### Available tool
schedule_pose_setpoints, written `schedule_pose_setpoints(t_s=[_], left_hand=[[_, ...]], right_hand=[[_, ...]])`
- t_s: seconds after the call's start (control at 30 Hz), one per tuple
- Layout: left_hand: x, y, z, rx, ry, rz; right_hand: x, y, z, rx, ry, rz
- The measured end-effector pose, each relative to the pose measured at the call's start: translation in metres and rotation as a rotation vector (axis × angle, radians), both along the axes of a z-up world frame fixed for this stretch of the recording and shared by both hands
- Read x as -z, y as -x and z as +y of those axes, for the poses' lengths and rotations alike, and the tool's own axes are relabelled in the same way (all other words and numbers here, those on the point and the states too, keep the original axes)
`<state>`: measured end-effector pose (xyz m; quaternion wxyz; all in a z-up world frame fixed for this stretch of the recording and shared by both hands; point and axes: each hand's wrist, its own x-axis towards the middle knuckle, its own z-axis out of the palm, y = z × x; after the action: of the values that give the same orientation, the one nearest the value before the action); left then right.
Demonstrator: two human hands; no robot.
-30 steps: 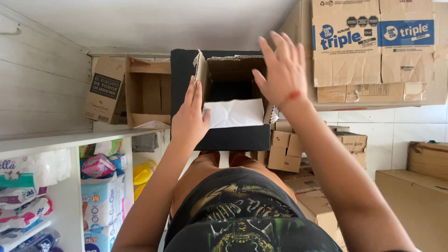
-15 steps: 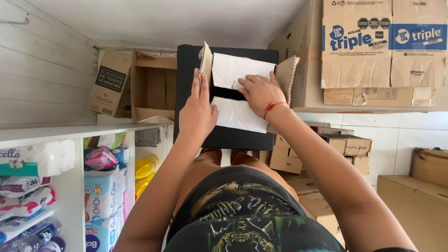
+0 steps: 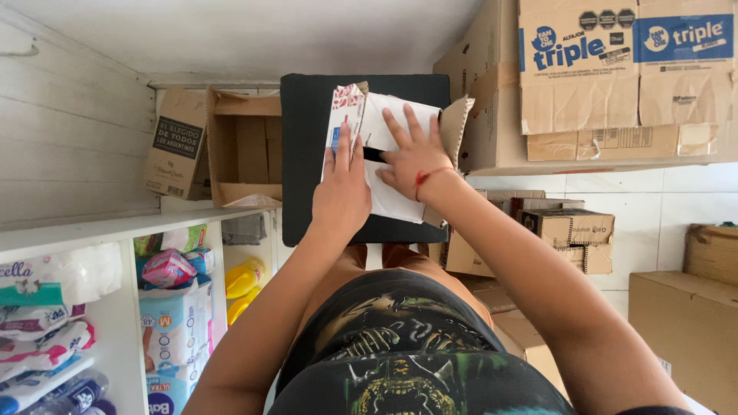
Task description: The person folds several cardboard boxes by hand, tucking in the flaps to assemble them and then placing them in a pile.
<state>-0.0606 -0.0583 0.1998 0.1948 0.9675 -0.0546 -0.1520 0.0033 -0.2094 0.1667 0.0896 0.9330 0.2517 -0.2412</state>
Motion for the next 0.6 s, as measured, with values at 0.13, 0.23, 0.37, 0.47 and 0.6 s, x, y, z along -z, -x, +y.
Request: schedule_pose_setpoints(t_s=[0.13, 0.23, 0.37, 0.47, 0.6], left_hand=[[0.012, -0.002, -0.004, 0.038, -0.155, 0.100], [0.024, 0.002, -0.007, 0.048, -0.181, 0.173], [0.081, 0.024, -0.014, 0.107, -0.288, 0.033], [0.074, 0.021, -0.009, 0.093, -0.283, -0.068], [0.036, 0.010, 0.008, -0.062, 0.025, 0.057]], right_hand=[[0.032, -0.015, -0.006, 0.006, -0.023, 0.003], [0.028, -0.035, -0.014, 0.157, -0.304, -0.382], [-0.043, -0.053, -0.006, 0.332, -0.261, 0.106], [-0.025, -0.041, 0.001, 0.206, -0.041, 0.253], [-0.007, -0.025, 0.012, 0.219, 0.230, 0.227]])
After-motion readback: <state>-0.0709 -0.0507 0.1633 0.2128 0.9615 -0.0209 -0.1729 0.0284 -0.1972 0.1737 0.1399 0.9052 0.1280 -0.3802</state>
